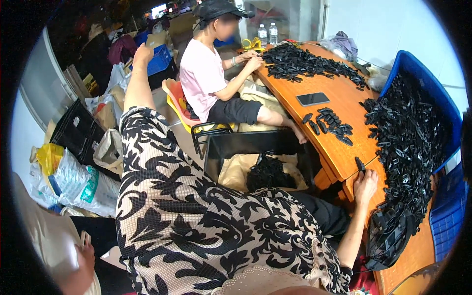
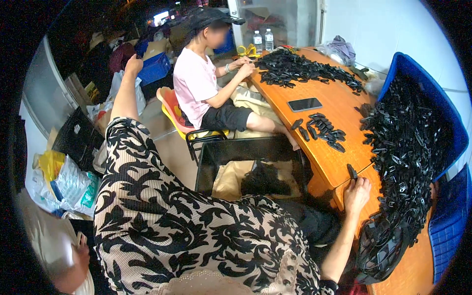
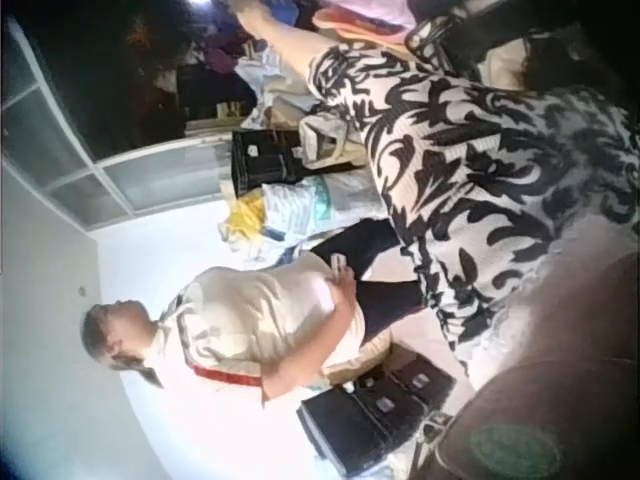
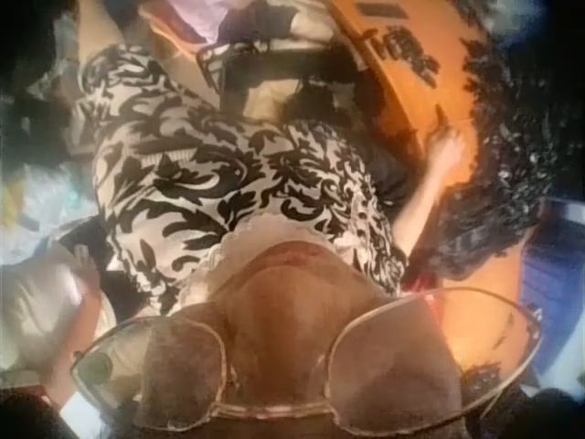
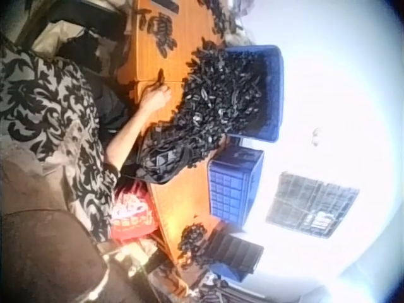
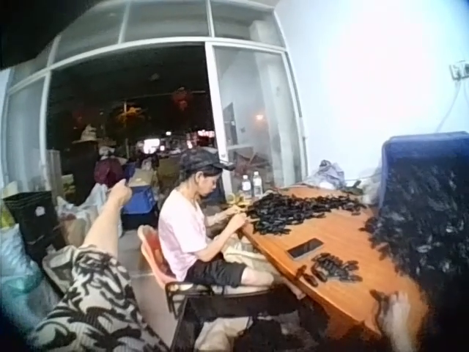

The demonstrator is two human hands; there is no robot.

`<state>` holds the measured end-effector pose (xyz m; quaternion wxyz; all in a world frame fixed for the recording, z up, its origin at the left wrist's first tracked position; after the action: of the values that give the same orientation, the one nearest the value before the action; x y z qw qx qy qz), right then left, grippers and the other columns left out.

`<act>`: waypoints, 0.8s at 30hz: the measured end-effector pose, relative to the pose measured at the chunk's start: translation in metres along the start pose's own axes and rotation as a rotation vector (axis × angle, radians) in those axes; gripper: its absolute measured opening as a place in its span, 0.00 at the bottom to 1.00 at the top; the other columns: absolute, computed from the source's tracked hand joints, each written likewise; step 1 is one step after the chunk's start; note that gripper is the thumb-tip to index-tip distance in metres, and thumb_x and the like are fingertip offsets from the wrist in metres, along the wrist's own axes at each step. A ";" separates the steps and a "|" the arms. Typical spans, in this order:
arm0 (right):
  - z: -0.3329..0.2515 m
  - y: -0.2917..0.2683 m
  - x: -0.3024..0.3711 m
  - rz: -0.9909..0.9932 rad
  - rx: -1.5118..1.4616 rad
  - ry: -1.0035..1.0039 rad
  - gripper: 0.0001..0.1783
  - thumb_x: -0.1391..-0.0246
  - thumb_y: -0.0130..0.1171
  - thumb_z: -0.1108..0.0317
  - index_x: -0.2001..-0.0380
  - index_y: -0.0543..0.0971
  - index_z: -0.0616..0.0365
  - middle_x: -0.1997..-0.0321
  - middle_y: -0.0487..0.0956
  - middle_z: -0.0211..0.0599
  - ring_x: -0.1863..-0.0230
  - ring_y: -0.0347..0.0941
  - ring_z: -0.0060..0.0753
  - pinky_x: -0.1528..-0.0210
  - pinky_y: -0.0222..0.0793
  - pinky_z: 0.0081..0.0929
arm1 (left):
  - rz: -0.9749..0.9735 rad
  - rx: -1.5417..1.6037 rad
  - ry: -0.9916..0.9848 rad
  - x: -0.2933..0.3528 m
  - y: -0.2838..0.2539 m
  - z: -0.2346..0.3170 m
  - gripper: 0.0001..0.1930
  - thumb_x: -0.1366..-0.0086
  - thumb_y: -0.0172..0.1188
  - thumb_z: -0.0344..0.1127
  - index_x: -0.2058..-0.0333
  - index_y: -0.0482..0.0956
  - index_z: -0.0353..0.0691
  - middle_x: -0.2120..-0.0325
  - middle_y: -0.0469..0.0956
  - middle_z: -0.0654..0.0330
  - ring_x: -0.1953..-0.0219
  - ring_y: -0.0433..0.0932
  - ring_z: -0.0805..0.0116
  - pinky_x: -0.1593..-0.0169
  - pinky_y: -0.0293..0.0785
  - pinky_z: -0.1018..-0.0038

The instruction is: The person assembles plastic buckle components by picking up individual pieces from the table, snapping them together by hand, and placing the assembled parts on the table.

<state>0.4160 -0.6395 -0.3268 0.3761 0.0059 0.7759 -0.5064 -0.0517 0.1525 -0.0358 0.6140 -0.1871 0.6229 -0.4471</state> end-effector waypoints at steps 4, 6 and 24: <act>0.000 0.007 -0.002 -0.019 0.014 0.001 0.10 0.43 0.62 0.70 0.61 0.79 0.65 0.56 0.77 0.52 0.52 0.73 0.57 0.50 0.71 0.47 | -0.038 0.124 -0.122 -0.010 0.040 -0.020 0.35 0.36 0.47 0.40 0.28 0.60 0.49 0.32 0.67 0.48 0.30 0.64 0.49 0.29 0.59 0.51; 0.001 0.004 -0.003 0.018 -0.010 -0.015 0.09 0.43 0.62 0.70 0.62 0.79 0.64 0.56 0.77 0.51 0.52 0.73 0.57 0.50 0.71 0.46 | 0.027 0.221 -0.233 0.029 -0.023 -0.016 0.35 0.37 0.46 0.39 0.29 0.62 0.48 0.33 0.68 0.48 0.30 0.66 0.49 0.30 0.60 0.52; 0.014 0.015 0.000 0.013 0.009 -0.031 0.11 0.41 0.61 0.67 0.60 0.79 0.64 0.54 0.78 0.52 0.50 0.73 0.58 0.48 0.71 0.47 | 0.052 0.251 -0.167 0.335 0.108 0.003 0.28 0.31 0.54 0.38 0.33 0.65 0.47 0.52 0.82 0.45 0.50 0.80 0.44 0.47 0.72 0.47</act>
<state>0.4300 -0.6432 -0.3414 0.3912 0.0047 0.7676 -0.5076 -0.0735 -0.0536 -0.3204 0.6936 -0.1293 0.5135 -0.4885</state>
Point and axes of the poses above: each hand's wrist, its own x-axis away from the middle knuckle, its own y-axis out of the palm, z = x × y, the point moved 4 cm from there along -x, towards the middle knuckle
